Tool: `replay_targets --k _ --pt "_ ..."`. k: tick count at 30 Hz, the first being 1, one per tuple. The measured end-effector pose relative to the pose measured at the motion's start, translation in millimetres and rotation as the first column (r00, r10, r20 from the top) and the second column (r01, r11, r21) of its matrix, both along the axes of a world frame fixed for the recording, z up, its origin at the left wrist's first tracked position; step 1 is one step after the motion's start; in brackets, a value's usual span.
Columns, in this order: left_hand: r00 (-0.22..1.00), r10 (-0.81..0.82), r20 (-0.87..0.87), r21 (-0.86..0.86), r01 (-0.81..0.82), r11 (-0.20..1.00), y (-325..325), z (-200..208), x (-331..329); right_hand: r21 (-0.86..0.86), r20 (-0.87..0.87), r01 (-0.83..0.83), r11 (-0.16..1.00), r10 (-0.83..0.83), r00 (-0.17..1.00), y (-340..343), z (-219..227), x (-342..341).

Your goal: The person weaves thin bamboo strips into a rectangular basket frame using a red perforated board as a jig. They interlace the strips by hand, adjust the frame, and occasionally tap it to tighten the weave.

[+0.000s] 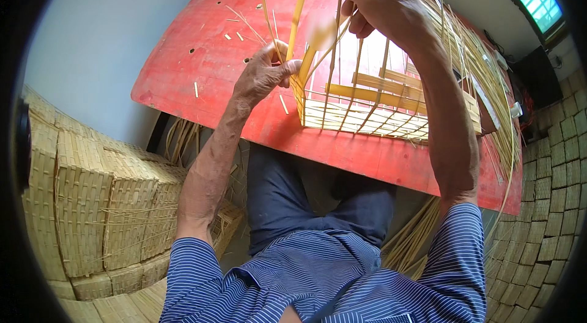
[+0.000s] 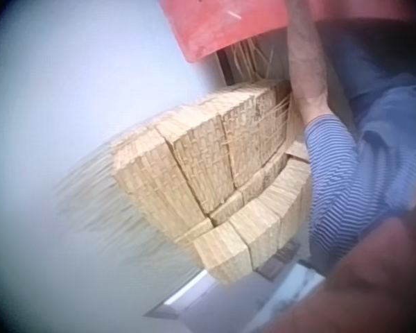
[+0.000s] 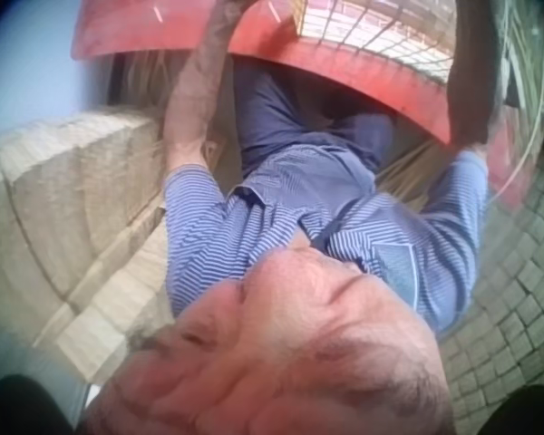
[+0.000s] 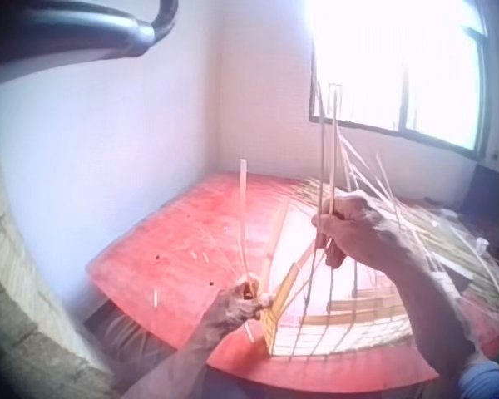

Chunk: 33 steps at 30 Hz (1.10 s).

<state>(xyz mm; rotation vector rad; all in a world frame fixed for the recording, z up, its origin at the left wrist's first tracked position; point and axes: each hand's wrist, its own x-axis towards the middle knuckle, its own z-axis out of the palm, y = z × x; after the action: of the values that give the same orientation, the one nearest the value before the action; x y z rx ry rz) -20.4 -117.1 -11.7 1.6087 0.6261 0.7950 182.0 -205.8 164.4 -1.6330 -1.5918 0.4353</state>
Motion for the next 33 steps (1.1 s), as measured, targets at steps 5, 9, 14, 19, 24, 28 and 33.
replay_targets --k 5,9,14,19,24,28,33 --pt "1.000 -0.020 0.020 -0.012 0.020 1.000 -1 1 0 -0.136 -0.237 -0.133 0.982 0.098 0.966 21 -3 11" --pt "0.998 -0.063 0.011 0.010 0.062 0.998 -3 4 -1 -0.265 -0.389 -0.297 0.917 0.180 0.903 41 -19 9" --pt "0.994 -0.070 -0.082 0.038 0.074 0.997 -5 14 -4 -0.310 -0.425 -0.329 0.892 0.180 0.887 64 -44 0" --pt "0.995 -0.070 -0.075 0.061 0.075 0.995 1 7 -6 -0.344 -0.108 -0.187 0.920 0.159 0.981 83 -57 27" --pt "0.990 -0.099 -0.100 0.053 0.104 0.993 -1 11 -2 -0.334 0.071 -0.234 0.913 0.272 0.960 96 -72 14" --pt "0.980 -0.121 -0.158 0.089 0.136 0.987 -11 29 -13 -0.332 -0.411 -0.371 0.867 0.221 0.884 86 -70 -19" --pt "0.987 -0.123 0.104 -0.001 0.123 0.992 -4 13 -25 -0.405 -0.510 -0.350 0.845 0.109 0.853 85 -74 -18"
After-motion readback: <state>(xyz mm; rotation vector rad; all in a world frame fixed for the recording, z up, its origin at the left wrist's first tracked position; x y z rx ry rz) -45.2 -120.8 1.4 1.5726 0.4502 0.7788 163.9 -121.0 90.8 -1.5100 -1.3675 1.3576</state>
